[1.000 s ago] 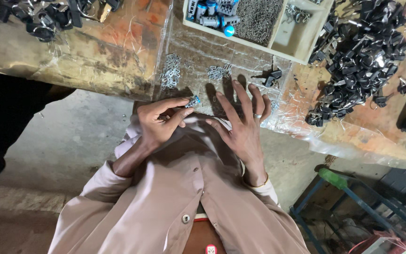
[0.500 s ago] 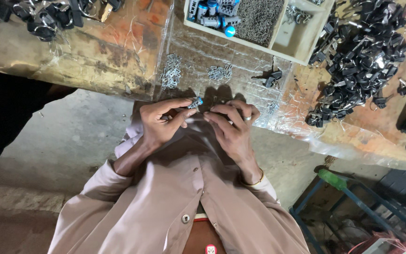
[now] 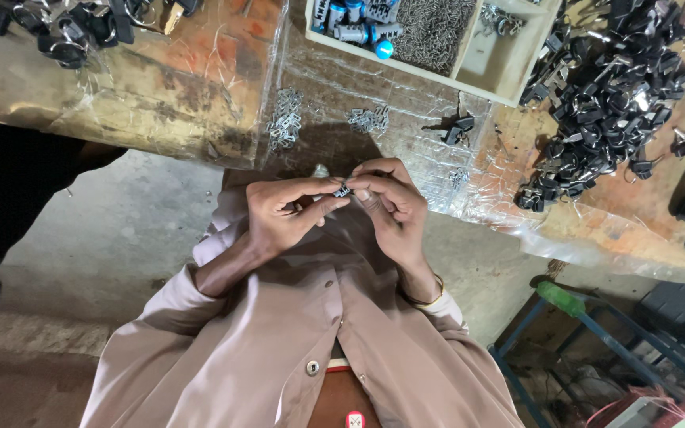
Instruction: The person sits at a workbench covered with piles of padlocks and keys and assembles small lock components. They pick tiny metal pins and parts from a compartment tray, insert them into a lock body held in one hand, and press and adjust the parts with both hands, repeating the assembly cycle.
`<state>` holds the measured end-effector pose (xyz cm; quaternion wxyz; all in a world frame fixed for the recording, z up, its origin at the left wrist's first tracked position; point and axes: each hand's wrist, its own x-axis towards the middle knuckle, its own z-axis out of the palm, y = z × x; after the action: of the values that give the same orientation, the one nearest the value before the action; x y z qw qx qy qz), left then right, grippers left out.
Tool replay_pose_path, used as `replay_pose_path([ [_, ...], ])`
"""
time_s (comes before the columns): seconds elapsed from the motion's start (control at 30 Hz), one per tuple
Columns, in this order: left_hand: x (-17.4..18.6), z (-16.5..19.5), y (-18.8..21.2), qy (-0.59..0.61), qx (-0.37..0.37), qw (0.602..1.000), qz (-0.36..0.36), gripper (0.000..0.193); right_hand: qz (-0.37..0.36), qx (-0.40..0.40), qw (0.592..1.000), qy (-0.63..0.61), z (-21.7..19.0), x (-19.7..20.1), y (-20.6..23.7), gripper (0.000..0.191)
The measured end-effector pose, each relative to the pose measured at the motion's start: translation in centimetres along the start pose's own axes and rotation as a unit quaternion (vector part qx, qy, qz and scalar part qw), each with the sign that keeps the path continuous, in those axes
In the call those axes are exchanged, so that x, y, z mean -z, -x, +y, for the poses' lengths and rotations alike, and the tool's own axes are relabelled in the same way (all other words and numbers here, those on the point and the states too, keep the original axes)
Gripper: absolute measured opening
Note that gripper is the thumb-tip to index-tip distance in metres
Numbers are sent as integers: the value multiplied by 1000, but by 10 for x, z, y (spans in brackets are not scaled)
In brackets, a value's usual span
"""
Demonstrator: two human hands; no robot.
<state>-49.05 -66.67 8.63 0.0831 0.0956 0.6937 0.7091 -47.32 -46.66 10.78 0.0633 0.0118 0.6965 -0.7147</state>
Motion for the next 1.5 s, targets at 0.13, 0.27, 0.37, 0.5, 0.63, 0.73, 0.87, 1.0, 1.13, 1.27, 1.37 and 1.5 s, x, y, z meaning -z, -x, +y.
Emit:
replay_pose_path([
  [0.13,0,1,-1,-6,1,1000,-8,24,-6,-1,1000,-4,-1,1,-1,16],
  [0.27,0,1,-1,4,5,1000,-11,23,-6,5,1000,8,-1,2,-2,16],
  [0.37,-1,-1,-1,13,15,1000,-14,21,-11,1,1000,-2,1,6,-2,16],
  [0.5,-4,-4,-1,22,18,1000,-11,21,-13,0,1000,-17,5,9,-1,16],
  [0.63,-5,-6,-1,27,18,999,-12,21,-14,1,1000,-5,5,9,-1,18],
  [0.73,-5,-5,-1,24,25,999,-17,22,-15,19,998,59,4,9,-2,22],
  [0.87,-3,-5,-1,27,33,999,-15,21,-26,32,996,75,-3,10,-4,30],
  [1.0,-1,-5,0,32,37,999,5,19,28,5,994,109,-17,10,-7,35],
  [1.13,3,-6,2,29,114,993,27,21,43,180,867,463,-27,13,-9,48],
  [1.27,4,-11,3,20,82,996,24,20,-7,180,814,552,-25,19,1,37],
  [1.37,-2,-15,3,37,62,997,20,19,-13,212,843,494,-17,28,10,24],
  [1.5,-15,-18,0,28,68,997,6,22,1,170,893,417,-10,36,17,20],
])
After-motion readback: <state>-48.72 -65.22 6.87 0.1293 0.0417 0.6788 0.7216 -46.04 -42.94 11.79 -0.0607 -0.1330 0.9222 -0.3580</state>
